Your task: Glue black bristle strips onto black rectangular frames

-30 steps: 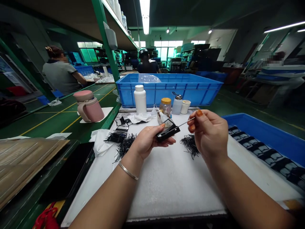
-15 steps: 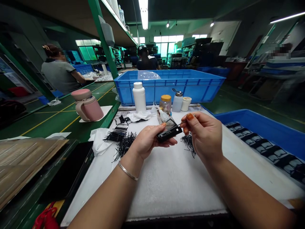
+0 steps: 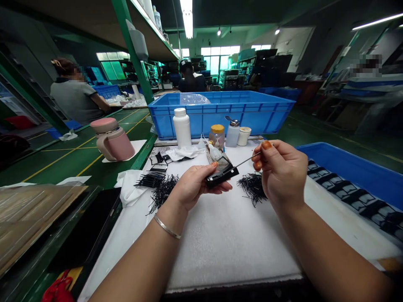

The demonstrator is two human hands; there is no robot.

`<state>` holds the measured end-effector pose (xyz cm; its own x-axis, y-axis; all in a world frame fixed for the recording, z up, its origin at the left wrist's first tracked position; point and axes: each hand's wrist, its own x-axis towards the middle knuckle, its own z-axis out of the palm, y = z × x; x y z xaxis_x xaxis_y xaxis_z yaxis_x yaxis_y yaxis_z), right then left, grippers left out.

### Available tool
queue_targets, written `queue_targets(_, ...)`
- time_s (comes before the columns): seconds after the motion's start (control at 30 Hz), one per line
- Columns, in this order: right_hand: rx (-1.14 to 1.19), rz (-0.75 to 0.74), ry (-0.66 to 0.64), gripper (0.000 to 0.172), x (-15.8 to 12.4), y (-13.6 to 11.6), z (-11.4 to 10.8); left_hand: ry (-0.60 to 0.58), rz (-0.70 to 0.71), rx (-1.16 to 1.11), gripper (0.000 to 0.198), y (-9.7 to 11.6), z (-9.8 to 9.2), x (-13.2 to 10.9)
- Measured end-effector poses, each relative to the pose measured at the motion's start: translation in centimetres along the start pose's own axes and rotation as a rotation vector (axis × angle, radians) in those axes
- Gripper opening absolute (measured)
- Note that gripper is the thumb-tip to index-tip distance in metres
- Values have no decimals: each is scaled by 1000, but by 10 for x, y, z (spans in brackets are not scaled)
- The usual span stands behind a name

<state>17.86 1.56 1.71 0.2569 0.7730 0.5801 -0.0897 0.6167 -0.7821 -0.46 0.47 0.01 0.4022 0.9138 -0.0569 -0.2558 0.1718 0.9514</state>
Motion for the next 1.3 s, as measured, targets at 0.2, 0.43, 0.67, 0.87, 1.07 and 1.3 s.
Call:
queue_targets(0.2, -15, -18, -13, 20, -3, 0, 3, -6, 0, 6, 41, 0, 0, 0)
queue_targets(0.43, -13, 5, -20, 21, -1, 0, 1, -5, -1, 5, 41, 0, 0, -1)
queue_targets(0.67, -7, 32, 21, 20, 2, 0, -1, 1, 1, 13, 43, 0, 0, 0)
queue_targets(0.87, 74, -16, 184, 18, 14, 3, -10, 8, 20, 2, 42, 1, -2, 0)
queue_targets(1.07, -151, -72, 68, 20, 40, 0, -8, 155, 134, -114, 35, 11, -12, -1)
queue_targets(1.3, -715, -291, -242, 26, 61, 17, 25, 272, 177, -174, 27, 18, -19, -1)
